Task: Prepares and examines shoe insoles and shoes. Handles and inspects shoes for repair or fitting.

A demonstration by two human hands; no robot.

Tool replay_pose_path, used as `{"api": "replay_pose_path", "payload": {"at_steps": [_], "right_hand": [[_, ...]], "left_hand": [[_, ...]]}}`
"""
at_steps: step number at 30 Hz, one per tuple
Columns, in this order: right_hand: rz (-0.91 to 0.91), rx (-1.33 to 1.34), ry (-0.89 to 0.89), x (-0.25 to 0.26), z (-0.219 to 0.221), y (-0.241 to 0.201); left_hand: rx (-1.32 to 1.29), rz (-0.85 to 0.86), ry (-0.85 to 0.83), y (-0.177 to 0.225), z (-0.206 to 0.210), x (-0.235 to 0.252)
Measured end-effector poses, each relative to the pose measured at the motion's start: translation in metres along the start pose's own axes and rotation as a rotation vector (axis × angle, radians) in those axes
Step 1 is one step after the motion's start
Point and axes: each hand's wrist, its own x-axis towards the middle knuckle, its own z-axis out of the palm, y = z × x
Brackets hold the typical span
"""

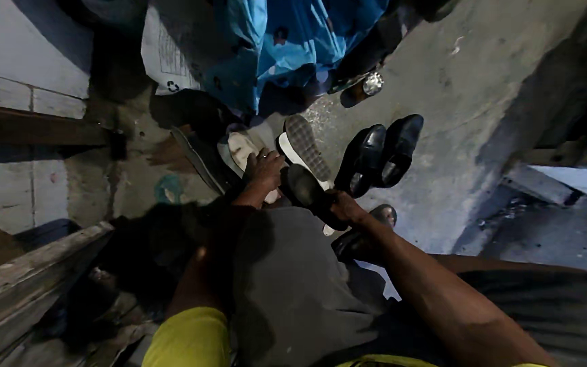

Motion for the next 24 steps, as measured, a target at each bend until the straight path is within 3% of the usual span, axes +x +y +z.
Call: {"api": "replay_pose_path", "payload": {"at_steps": [2,5,10,15,20,24], "right_hand": [[0.037,-0.154,-0.098,0.009,0.0,0.002],[0.067,-0.259,0.068,0.029,-0.002,-0.002],[0.109,-0.216,0.388,0.081,-0.015,-0.028],[0.217,-0.151,0.371,0.12,-0.006,-0.031],[0.166,-0.144,0.489,0.114,-0.004,-0.026],[0.214,-0.139,0.41,0.118,-0.009,-0.02]], "left_hand": [[0.028,0.075,0.01,-0.047,0.059,0.035],[0.102,0.012,-0.125,-0.052,0.064,0.045],[0.026,-0.04,-0.11,-0.057,0.083,0.04],[-0.094,-0.146,0.001,-0.055,0.09,0.041],[-0.098,-0.208,0.05,-0.042,0.092,0.041],[-0.201,-0.2,0.031,-0.025,0.084,0.044]]}}
